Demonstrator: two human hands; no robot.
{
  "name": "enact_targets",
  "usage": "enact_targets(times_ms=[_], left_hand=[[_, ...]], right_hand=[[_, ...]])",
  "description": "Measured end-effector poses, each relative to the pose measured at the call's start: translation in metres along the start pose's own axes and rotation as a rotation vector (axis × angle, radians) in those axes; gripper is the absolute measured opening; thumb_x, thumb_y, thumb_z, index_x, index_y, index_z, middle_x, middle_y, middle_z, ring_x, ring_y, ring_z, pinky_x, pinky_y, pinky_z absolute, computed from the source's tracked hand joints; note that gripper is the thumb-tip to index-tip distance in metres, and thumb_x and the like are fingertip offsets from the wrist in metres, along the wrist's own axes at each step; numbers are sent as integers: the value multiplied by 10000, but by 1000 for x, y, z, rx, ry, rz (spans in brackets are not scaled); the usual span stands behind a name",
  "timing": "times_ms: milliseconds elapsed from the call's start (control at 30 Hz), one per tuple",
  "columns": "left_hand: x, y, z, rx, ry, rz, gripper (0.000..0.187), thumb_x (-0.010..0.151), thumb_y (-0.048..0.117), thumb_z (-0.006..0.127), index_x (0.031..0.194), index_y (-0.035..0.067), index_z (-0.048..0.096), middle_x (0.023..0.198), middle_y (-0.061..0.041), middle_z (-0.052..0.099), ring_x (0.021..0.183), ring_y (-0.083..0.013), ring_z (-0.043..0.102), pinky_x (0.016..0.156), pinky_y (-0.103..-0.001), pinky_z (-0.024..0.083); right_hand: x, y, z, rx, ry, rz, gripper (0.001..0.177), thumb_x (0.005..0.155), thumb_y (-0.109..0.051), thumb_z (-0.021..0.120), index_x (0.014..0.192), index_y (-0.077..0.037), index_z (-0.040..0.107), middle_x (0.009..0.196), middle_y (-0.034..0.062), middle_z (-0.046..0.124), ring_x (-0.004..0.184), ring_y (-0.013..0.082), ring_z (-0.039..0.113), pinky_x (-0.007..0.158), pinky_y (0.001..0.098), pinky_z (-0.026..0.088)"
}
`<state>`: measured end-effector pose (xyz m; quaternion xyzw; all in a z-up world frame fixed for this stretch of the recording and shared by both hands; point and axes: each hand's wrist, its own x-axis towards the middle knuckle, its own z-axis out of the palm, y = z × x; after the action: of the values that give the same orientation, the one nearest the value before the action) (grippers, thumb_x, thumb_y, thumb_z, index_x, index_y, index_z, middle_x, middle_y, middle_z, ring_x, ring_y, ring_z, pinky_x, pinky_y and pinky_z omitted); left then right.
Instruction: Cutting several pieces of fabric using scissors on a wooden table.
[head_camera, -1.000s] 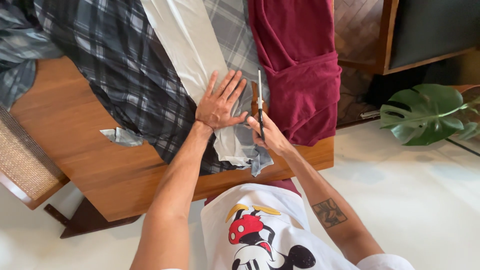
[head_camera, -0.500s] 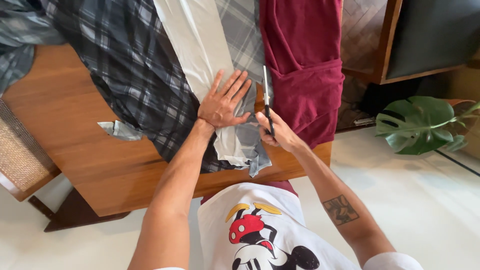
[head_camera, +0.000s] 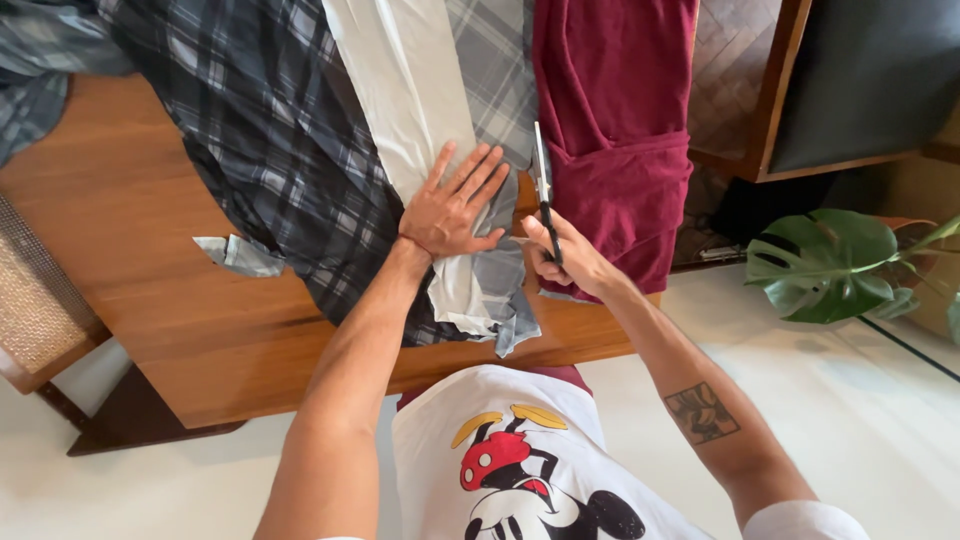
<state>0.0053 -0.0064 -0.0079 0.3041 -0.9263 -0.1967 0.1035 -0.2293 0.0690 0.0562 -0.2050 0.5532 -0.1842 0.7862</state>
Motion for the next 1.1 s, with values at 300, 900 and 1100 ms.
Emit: enact_targets(times_ms=[300, 900, 1100], left_hand=[[-2, 0, 2, 18, 13, -3, 891, 885, 617, 685, 1554, 51, 523, 1687, -124, 348, 1589, -254, 233, 1305, -555, 136], [-1, -1, -2, -9, 17, 0, 904, 873, 594, 707, 1558, 44, 494, 1686, -126, 346, 1584, -252, 258, 1306, -554, 156], [0, -1, -2, -2, 2, 4, 908, 862, 605, 702, 1545, 40, 505, 1675, -136, 352, 1578, -264, 262, 1301, -562, 153]], right_hand=[[8, -12, -4, -44, 8, 46, 450, 994, -577, 531, 995, -140, 423, 547, -33, 397, 408, 46, 346, 346, 231, 239], [21, -39, -7, -53, 16, 51, 464, 990, -588, 510, 1018, -135, 413, 532, -24, 415, 395, 53, 355, 339, 230, 236], [26, -46, -9, -57, -13, 13, 482, 977, -616, 524, 1021, -151, 408, 541, -28, 416, 401, 46, 355, 345, 222, 237]])
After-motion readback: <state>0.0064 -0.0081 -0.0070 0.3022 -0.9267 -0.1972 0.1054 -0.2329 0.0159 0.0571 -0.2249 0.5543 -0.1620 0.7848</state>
